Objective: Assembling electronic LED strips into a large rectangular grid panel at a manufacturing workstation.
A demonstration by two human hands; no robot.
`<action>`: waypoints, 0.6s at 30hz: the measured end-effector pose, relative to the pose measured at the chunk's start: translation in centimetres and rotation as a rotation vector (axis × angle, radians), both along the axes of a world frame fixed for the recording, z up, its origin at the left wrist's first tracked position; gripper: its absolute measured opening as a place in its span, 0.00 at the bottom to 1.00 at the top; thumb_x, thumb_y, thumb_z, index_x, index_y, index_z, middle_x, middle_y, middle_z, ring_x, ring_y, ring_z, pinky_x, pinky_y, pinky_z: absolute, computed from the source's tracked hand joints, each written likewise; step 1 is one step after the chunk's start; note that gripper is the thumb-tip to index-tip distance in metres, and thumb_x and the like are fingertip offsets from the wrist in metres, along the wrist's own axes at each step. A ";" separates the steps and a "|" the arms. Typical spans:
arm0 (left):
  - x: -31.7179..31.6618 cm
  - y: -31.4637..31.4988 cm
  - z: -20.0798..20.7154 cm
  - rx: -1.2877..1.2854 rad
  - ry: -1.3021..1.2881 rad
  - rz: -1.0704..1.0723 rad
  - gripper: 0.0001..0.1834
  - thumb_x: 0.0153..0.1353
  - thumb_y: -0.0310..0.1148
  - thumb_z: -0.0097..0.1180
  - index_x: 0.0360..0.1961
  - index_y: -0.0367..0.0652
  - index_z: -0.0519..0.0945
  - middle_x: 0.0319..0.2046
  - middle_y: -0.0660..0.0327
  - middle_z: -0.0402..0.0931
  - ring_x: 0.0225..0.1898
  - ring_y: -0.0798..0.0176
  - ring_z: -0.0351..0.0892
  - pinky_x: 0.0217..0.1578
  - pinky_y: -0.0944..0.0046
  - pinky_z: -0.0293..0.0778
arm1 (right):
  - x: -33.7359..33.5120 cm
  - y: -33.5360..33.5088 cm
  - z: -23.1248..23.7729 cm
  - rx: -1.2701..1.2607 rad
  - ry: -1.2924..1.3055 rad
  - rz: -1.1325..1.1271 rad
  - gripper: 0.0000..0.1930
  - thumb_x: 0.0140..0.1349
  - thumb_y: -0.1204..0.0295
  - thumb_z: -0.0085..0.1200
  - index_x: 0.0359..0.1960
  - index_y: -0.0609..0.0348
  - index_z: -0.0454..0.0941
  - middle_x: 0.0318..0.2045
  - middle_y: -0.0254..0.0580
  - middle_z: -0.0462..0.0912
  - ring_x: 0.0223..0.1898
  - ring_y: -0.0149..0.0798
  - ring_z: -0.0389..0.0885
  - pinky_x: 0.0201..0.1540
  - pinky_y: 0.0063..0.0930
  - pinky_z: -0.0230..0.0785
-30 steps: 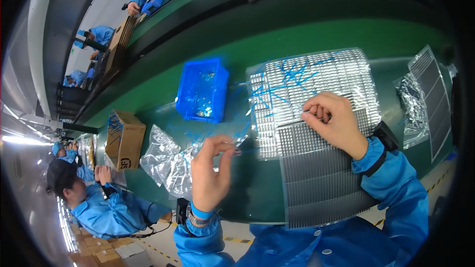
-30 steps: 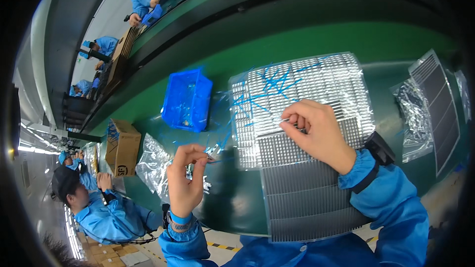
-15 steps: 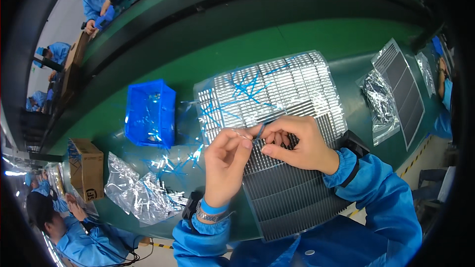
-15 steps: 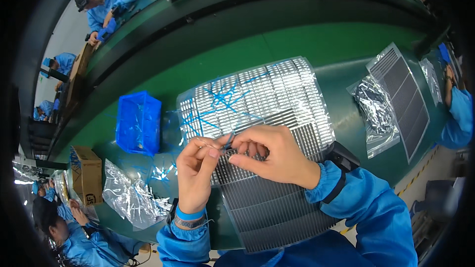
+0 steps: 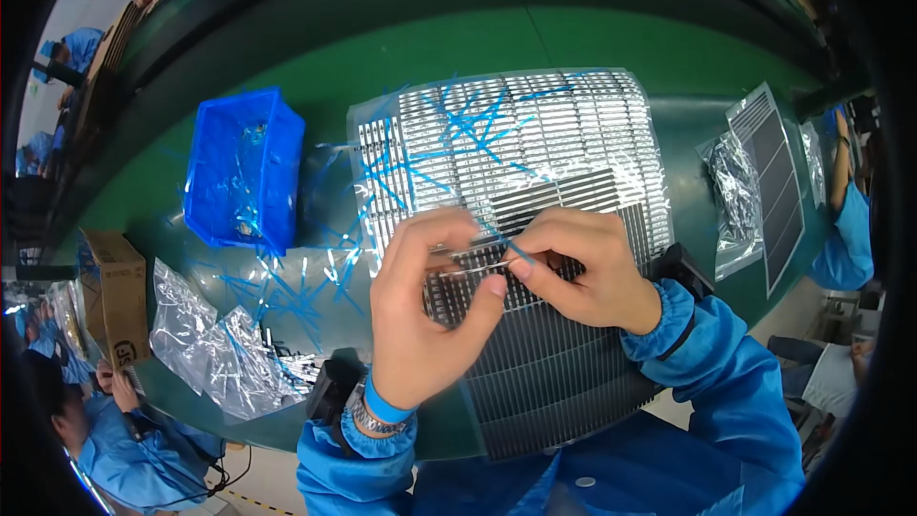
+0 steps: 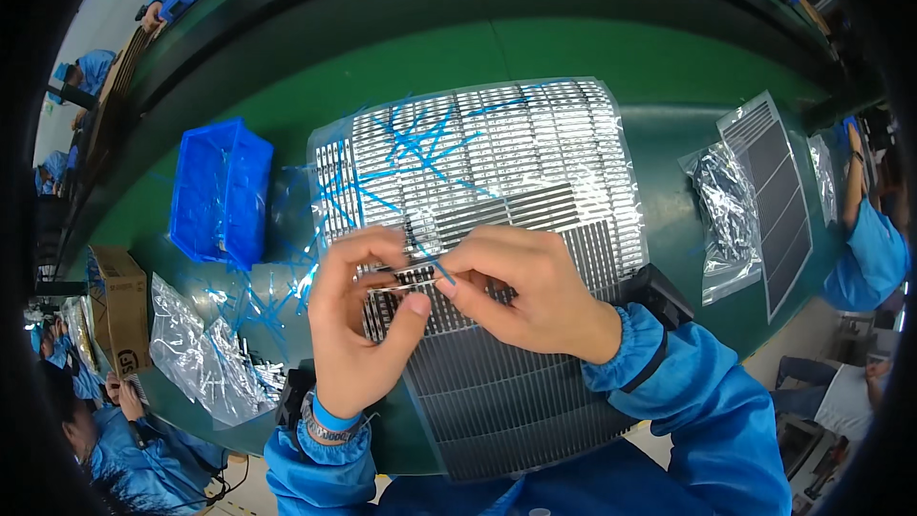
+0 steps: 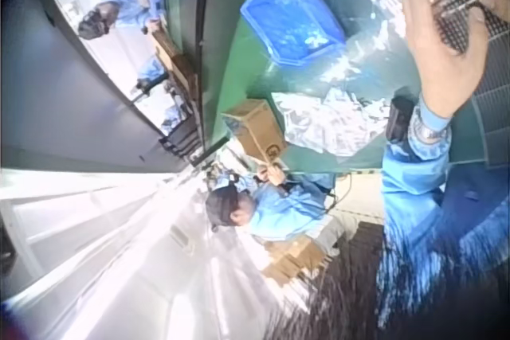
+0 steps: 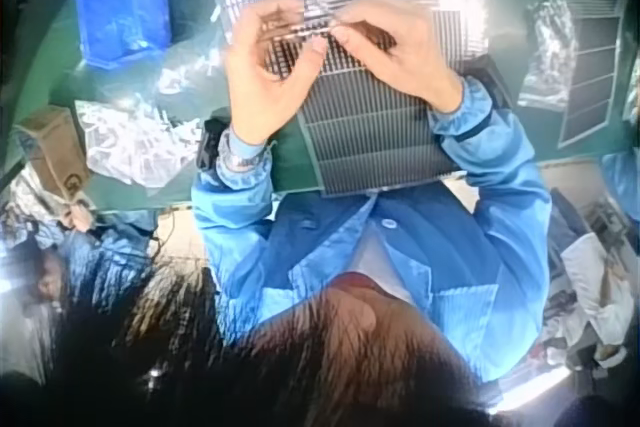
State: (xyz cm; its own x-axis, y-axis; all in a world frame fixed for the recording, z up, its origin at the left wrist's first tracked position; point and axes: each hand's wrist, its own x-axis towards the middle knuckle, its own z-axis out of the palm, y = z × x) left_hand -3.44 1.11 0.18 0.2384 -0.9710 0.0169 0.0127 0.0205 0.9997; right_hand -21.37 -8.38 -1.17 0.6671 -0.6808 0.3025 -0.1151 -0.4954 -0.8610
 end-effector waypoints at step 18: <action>0.3 0.1 0.1 0.046 -0.286 -0.034 0.04 0.67 0.23 0.63 0.39 0.33 0.80 0.32 0.61 0.82 0.34 0.72 0.79 0.37 0.69 0.76 | -0.3 -0.2 0.4 0.045 0.043 0.031 0.04 0.62 0.77 0.65 0.38 0.63 0.84 0.32 0.40 0.83 0.28 0.35 0.81 0.28 0.27 0.72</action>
